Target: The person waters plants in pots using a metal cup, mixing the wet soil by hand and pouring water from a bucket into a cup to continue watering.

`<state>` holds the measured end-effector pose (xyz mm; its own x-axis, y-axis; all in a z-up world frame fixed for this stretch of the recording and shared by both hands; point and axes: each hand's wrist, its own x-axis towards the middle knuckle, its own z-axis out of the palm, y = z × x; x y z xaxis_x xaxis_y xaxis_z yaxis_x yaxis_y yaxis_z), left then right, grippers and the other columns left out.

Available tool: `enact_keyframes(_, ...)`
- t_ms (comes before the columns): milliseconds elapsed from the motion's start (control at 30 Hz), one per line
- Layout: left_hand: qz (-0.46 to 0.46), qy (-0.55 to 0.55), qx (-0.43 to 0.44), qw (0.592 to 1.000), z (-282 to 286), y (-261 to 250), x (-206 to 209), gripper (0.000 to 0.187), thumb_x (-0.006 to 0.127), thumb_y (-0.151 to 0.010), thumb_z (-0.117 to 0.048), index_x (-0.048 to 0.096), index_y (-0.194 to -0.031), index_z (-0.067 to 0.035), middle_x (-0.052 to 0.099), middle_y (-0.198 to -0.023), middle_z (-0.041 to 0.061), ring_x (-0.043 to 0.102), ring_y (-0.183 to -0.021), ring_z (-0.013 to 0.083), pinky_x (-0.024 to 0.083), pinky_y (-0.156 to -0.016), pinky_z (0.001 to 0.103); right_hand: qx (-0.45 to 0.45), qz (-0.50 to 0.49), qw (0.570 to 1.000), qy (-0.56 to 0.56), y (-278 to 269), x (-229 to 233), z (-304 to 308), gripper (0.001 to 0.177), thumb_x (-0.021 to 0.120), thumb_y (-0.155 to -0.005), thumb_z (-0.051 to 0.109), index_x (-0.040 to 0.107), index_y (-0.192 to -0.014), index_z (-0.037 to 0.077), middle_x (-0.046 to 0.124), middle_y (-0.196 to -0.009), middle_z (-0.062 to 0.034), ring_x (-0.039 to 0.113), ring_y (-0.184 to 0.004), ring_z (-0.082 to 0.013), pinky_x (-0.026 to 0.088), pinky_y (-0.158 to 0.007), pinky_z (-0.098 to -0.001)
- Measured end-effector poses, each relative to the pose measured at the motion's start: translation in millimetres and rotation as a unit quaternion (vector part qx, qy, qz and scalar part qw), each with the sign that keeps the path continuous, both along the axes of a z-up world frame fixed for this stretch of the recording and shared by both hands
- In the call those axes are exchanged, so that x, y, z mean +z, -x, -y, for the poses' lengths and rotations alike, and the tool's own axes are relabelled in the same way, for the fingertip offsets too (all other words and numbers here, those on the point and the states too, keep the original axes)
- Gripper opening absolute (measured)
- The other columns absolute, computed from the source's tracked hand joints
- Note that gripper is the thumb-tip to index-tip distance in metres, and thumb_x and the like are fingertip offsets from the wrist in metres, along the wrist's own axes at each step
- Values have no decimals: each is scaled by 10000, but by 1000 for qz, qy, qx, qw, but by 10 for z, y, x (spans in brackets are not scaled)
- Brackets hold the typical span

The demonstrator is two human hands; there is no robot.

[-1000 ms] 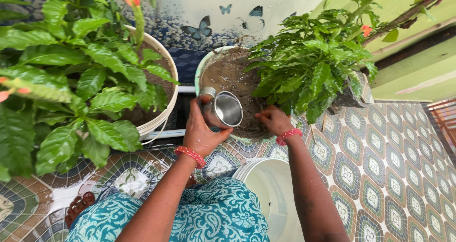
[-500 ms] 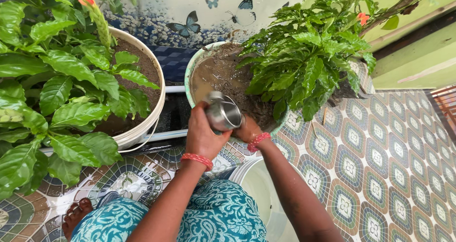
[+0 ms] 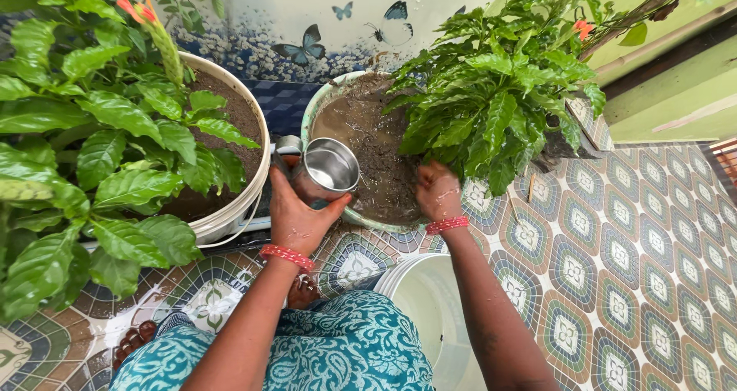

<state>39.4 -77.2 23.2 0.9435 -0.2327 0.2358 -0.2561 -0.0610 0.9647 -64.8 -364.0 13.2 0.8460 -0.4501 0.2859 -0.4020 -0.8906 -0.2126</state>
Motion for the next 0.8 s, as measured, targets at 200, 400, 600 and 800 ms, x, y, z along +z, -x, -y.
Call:
enact_keyframes(200,61,11,5,998,-235,-32,39,1006,965,-605,-280,373,-1350,46,600,-1247,250,632,-1148,396,503,-985,455,111,-47,983,-140,64,396,-131,175,673,-812,-10,766,-925,86,770,-917,-129,719,-786,-195,580,-715,-330)
enact_keyframes(400,15,-37,-22,999,-541,-49,32,963,968,-583,-300,429,-1319,10,625,-1232,222,658,-1133,362,518,-950,436,-124,88,973,-171,-109,941,-898,166,771,-956,205,750,-1058,76,770,-875,-124,698,-748,-229,554,-694,-371)
enact_keyframes(600,6,-58,-45,997,-794,-58,37,987,964,-608,-356,404,-1333,10,640,-1243,228,664,-1146,350,517,-970,431,-52,130,929,-341,-388,330,-1330,227,607,-918,39,776,-1059,92,798,-847,-27,749,-702,-110,612,-672,-275)
enact_keyframes(800,-1,-32,-75,997,-916,57,36,969,951,-609,-372,413,-1325,-1,665,-1223,211,692,-1126,323,534,-936,416,-126,68,915,-377,-714,18,-1684,229,709,-949,261,768,-958,41,727,-768,-151,663,-658,-295,509,-618,-419)
